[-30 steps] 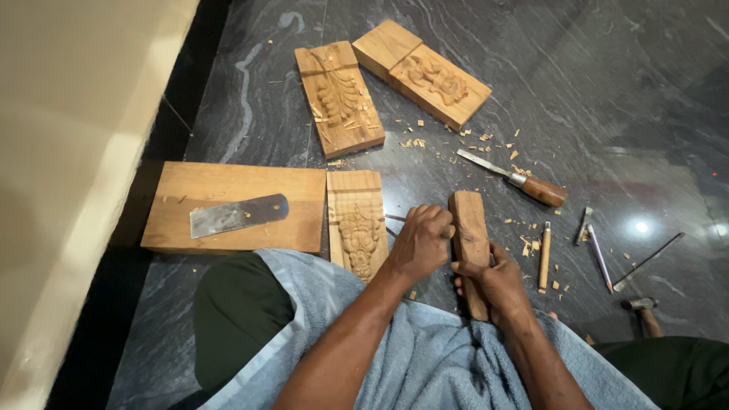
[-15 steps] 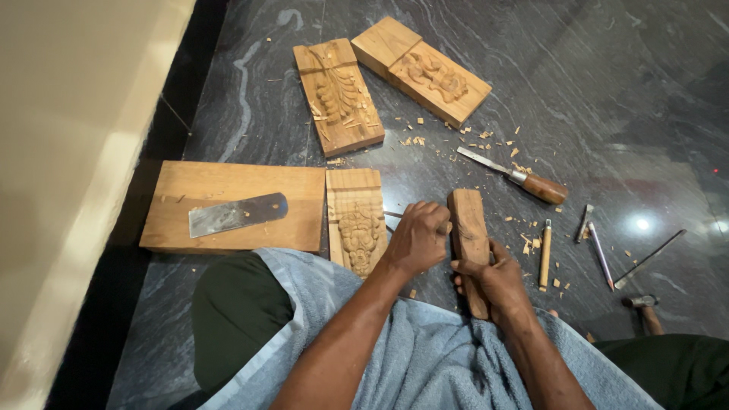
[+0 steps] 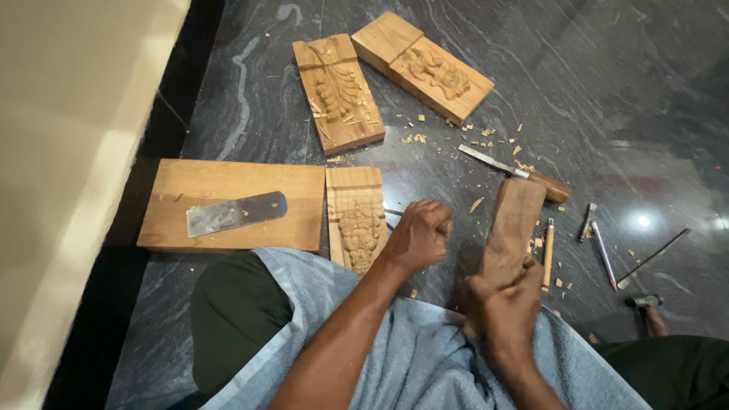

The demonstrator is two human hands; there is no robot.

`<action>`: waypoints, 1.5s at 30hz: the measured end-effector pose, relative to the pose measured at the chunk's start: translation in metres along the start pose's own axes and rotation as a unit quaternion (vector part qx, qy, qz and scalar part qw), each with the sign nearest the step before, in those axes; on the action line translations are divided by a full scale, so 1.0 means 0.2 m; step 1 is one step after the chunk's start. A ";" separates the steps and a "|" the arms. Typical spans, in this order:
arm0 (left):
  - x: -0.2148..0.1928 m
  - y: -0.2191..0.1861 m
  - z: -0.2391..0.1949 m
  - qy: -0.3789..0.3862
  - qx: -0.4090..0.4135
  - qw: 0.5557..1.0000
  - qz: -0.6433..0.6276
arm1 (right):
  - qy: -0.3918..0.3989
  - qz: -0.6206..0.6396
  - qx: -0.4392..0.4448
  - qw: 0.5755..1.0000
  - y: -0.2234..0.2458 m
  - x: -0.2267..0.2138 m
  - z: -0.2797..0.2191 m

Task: The person sits on the floor and carves a decorative design into a rectangular wooden block using a chisel and a wooden mallet. They repeatedly strike the chisel to remove wood shavings and refine the pattern.

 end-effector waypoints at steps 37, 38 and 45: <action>-0.01 0.02 0.08 0.028 0.016 0.998 0.059 | 0.068 0.013 -0.017 0.997 0.03 0.06 0.03; 0.00 0.03 0.08 0.029 0.014 0.998 0.061 | 0.069 0.016 -0.030 0.997 0.04 0.06 0.03; 0.03 0.05 0.08 0.033 -0.006 0.996 0.087 | 0.064 0.007 -0.040 0.997 0.06 0.04 0.02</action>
Point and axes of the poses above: each hand's wrist, its own z-axis towards the middle knuckle, its own x-axis out of the palm, y = z × x, the point moved 2 cm from there along z, towards the middle knuckle, and after that the axes turned 4 degrees about -x, right-handed, at the moved point
